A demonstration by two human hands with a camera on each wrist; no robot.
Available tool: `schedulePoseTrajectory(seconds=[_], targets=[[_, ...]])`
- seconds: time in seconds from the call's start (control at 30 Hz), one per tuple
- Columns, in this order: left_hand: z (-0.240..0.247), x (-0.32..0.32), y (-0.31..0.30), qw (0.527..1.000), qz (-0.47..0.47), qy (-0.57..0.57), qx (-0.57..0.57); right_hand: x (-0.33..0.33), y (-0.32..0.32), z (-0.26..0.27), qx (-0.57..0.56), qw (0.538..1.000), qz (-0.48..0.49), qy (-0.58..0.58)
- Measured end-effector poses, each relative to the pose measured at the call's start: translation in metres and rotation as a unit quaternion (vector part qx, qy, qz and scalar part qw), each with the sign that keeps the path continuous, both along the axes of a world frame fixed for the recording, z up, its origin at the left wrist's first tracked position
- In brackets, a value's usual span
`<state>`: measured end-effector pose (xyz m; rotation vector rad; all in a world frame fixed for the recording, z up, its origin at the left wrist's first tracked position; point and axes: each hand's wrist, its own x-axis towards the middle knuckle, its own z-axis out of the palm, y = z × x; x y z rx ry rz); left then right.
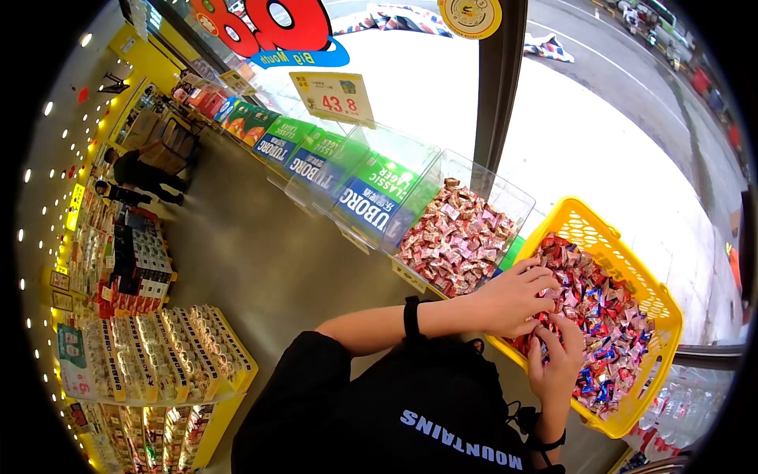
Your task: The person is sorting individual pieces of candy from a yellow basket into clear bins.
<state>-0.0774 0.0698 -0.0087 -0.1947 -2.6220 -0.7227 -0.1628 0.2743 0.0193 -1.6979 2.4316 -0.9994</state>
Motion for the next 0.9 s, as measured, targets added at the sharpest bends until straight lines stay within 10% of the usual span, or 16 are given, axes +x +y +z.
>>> schedulePoseTrajectory(seconds=[0.63,0.9], targets=[[0.008,-0.004,-0.013,1.0,-0.009,0.021,-0.004,0.0,-0.004,0.004,-0.018,0.999,-0.025,0.02],[0.012,-0.039,-0.047,0.97,0.029,-0.062,-0.233,0.003,-0.001,0.003,-0.043,0.998,-0.046,0.02]])
